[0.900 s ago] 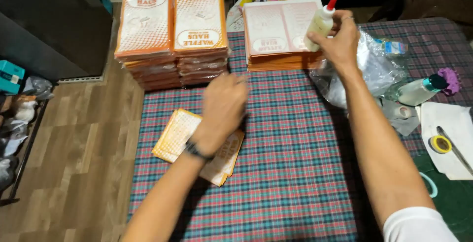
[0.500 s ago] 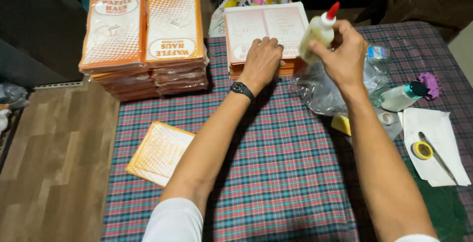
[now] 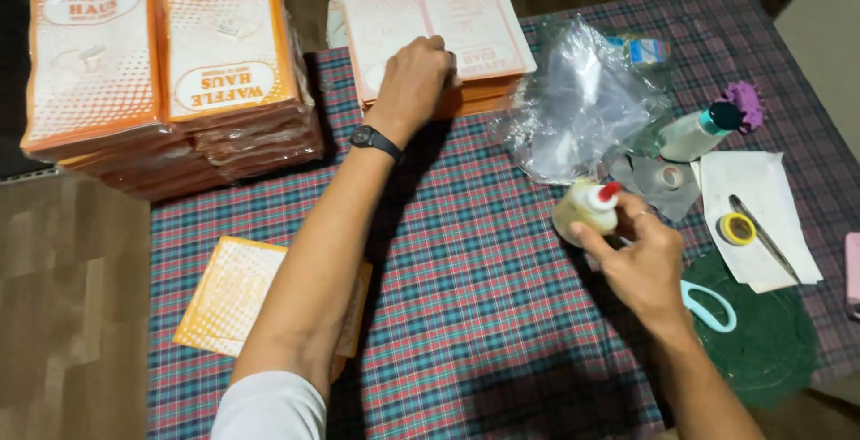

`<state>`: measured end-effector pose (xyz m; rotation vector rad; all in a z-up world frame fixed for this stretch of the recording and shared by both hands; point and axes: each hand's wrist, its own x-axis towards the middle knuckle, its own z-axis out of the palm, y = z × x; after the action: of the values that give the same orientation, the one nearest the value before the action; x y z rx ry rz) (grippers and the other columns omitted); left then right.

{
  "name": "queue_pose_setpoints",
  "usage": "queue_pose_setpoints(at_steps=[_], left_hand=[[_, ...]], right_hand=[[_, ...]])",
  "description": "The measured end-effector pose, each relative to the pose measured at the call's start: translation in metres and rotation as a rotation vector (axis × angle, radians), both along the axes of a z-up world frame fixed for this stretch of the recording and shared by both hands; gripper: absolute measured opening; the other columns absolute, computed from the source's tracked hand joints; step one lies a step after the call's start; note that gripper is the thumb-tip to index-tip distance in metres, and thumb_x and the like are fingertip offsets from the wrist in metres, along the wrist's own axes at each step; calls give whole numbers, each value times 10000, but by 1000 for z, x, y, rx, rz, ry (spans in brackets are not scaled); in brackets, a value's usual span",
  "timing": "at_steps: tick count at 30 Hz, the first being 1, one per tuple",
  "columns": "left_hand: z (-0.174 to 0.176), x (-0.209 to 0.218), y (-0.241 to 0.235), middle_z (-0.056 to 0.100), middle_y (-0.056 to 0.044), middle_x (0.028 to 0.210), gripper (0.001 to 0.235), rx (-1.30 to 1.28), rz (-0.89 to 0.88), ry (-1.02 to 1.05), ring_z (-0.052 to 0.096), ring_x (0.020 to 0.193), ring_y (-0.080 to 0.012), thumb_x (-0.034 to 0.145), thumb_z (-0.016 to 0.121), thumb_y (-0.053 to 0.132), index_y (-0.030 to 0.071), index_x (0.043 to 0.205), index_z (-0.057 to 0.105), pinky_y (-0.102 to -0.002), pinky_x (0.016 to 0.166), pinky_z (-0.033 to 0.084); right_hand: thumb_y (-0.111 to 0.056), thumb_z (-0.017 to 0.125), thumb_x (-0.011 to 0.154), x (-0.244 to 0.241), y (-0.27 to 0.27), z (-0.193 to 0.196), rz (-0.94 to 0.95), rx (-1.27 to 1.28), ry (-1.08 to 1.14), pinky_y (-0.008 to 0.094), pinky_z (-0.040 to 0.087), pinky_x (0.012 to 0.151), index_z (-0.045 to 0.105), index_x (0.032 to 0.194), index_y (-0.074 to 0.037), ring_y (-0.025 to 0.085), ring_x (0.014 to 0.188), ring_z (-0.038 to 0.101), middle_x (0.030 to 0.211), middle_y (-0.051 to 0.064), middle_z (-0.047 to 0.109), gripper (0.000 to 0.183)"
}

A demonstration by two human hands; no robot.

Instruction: Folding pre-printed paper sheets into bags and applying adhesive to seal the edges.

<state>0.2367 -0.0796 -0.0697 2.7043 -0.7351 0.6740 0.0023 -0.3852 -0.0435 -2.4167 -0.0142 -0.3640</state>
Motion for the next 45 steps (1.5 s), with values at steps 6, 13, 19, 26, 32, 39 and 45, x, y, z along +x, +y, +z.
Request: queue_pose_setpoints(at_steps=[6, 13, 19, 26, 32, 39, 45], left_hand=[[10, -2, 8, 597, -92, 676, 163, -13, -85, -25, 586, 587, -342, 803, 651, -66, 82, 737, 668, -443, 508, 447], [8, 3, 12, 629, -121, 683, 158, 35, -110, -45, 600, 571, -387, 787, 666, -76, 66, 722, 652, -466, 493, 437], [9, 14, 12, 628, -189, 681, 300, 141, -116, 32, 580, 593, -467, 948, 711, 73, 39, 681, 579, -519, 527, 408], [39, 10, 11, 633, -99, 814, 187, 297, -10, -401, 609, 647, -190, 962, 489, -140, -22, 1011, 627, -298, 424, 511], [172, -137, 20, 534, -90, 814, 17, 100, -71, -753, 537, 675, -287, 1025, 553, 69, 66, 1009, 549, -409, 537, 367], [203, -314, 11, 597, -215, 908, 185, -361, -450, -251, 583, 751, -370, 1110, 456, 26, -112, 1138, 575, -456, 692, 466], [131, -364, -3, 651, -140, 857, 148, -743, -210, -83, 563, 654, -239, 1057, 533, 44, -65, 1072, 631, -350, 631, 466]], right_hand=[[-207, 840, 860, -17, -17, -22, -78, 66, -3, 335, 586, 819, 660, 1223, -57, 208, 900, 732, 1041, 130, 767, 432], [-197, 820, 866, -23, -16, -26, -75, 130, -7, 347, 588, 867, 622, 1304, -17, 222, 944, 722, 1076, 159, 751, 514], [-222, 818, 865, -25, -19, -29, -47, 128, -11, 341, 564, 856, 604, 1367, -58, 205, 957, 701, 1115, 127, 744, 569], [57, 785, 906, -60, -1, 5, 35, 122, -426, 424, 565, 1044, 530, 1379, 121, 397, 1256, 591, 1418, 306, 532, 541], [81, 696, 955, -97, 43, 23, 60, 505, -251, 308, 606, 960, 628, 1229, 83, 254, 1046, 709, 1186, 214, 684, 282], [-335, 809, 589, -91, 36, 12, 411, 1138, -211, 491, 298, 1331, 108, 1621, -186, 273, 1525, 331, 1679, 108, 271, 1256], [-147, 730, 755, -152, 44, -13, 548, 1418, -251, 708, 282, 1325, 384, 1473, 118, 421, 1443, 465, 1455, 251, 522, 840]])
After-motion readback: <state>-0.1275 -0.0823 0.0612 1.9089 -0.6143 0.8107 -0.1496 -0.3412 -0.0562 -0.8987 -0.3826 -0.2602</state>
